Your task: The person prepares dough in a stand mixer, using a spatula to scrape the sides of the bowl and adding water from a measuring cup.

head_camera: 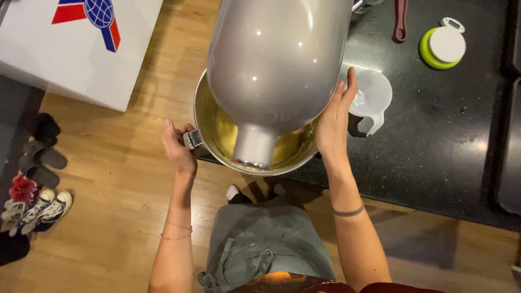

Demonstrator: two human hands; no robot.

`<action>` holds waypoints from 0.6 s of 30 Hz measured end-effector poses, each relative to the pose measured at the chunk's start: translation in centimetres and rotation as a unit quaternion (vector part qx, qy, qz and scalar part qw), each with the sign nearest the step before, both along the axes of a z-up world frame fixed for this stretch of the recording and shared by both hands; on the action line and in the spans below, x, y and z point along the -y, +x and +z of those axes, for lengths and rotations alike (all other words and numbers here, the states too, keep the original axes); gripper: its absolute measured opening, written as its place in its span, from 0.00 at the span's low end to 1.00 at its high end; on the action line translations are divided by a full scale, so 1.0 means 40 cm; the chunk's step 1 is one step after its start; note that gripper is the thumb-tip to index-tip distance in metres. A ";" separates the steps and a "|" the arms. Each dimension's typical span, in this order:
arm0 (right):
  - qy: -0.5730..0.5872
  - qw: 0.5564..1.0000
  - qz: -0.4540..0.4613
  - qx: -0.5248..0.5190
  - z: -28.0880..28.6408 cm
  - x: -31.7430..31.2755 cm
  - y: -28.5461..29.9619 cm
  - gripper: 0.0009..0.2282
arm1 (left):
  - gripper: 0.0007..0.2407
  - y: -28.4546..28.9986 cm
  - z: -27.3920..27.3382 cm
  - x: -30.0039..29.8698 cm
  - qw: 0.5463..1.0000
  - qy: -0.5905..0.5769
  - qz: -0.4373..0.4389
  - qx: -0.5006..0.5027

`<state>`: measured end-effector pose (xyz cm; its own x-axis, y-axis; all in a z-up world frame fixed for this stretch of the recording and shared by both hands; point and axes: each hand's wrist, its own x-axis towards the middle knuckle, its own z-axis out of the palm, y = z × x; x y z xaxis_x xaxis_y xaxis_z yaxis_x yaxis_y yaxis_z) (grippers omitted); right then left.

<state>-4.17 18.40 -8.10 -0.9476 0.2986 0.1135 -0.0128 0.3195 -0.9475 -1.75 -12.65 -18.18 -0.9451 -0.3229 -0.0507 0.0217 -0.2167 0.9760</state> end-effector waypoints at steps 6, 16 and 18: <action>0.013 1.000 -0.002 -0.011 -0.004 -0.004 -0.001 0.36 | 0.31 0.013 0.033 -0.005 0.999 -0.030 -0.015 0.029; -0.015 1.000 0.005 -0.010 -0.007 -0.003 0.002 0.39 | 0.30 0.008 0.030 -0.001 0.999 -0.016 -0.014 0.040; -0.020 1.000 0.004 -0.006 -0.007 -0.001 0.002 0.39 | 0.30 0.007 0.029 0.000 0.999 -0.010 -0.013 0.037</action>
<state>-4.10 18.45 -8.37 -0.9489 0.2949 0.1125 -0.0266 0.2807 -0.9594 -1.49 -12.65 -17.04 -0.9474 -0.2990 -0.1138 -0.0558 -0.1958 0.9790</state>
